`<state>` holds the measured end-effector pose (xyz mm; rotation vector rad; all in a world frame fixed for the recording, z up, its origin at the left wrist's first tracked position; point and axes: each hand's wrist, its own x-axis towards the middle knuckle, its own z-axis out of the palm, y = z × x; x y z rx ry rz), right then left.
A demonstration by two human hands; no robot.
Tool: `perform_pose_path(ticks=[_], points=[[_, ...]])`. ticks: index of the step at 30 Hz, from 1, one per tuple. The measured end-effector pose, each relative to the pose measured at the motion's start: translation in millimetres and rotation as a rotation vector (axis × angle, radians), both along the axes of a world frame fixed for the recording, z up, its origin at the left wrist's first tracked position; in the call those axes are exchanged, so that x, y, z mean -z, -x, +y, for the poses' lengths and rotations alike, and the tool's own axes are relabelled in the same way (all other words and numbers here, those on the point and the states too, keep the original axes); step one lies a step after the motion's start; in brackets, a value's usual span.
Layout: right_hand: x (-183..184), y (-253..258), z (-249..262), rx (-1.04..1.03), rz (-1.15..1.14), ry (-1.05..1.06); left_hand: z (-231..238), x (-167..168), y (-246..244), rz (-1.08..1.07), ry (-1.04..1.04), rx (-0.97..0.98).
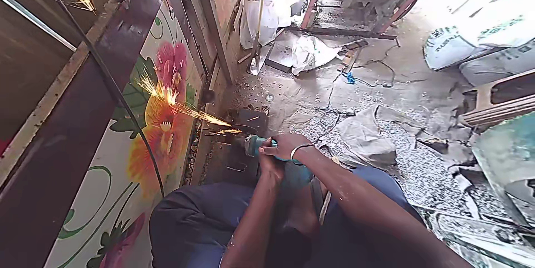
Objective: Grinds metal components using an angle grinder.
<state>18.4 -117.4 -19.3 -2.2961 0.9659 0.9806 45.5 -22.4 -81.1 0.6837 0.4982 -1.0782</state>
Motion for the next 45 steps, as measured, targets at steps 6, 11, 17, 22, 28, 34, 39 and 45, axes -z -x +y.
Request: perform_pose_path(ticks=[6, 11, 17, 22, 28, 34, 39, 45], points=[[-3, -2, -2, -0.005, 0.022, 0.014, -3, -4, -1, 0.056, -0.062, 0.011], [-1, -6, -3, -0.005, 0.029, 0.015, -2, -1, -4, 0.057, 0.009, -0.018], [5, 0, -1, -0.012, -0.015, 0.004, -2, 5, 1, 0.010, -0.035, -0.032], [-3, 11, -8, -0.048, -0.087, -0.011, -4, 3, 10, -0.050, -0.056, -0.007], [-25, 37, -25, 0.051, -0.306, 0.038, -25, -21, 15, -0.196, -0.118, 0.092], [-15, 66, -31, 0.077, -0.540, 0.075, -28, -42, 26, -0.195, -0.130, 0.044], [-4, 75, -32, 0.040, -0.625, 0.066, -25, -41, 28, -0.167, -0.139, 0.057], [-1, 70, -31, 0.040, -0.617, 0.047, -23, -41, 24, -0.130, -0.160, 0.034]])
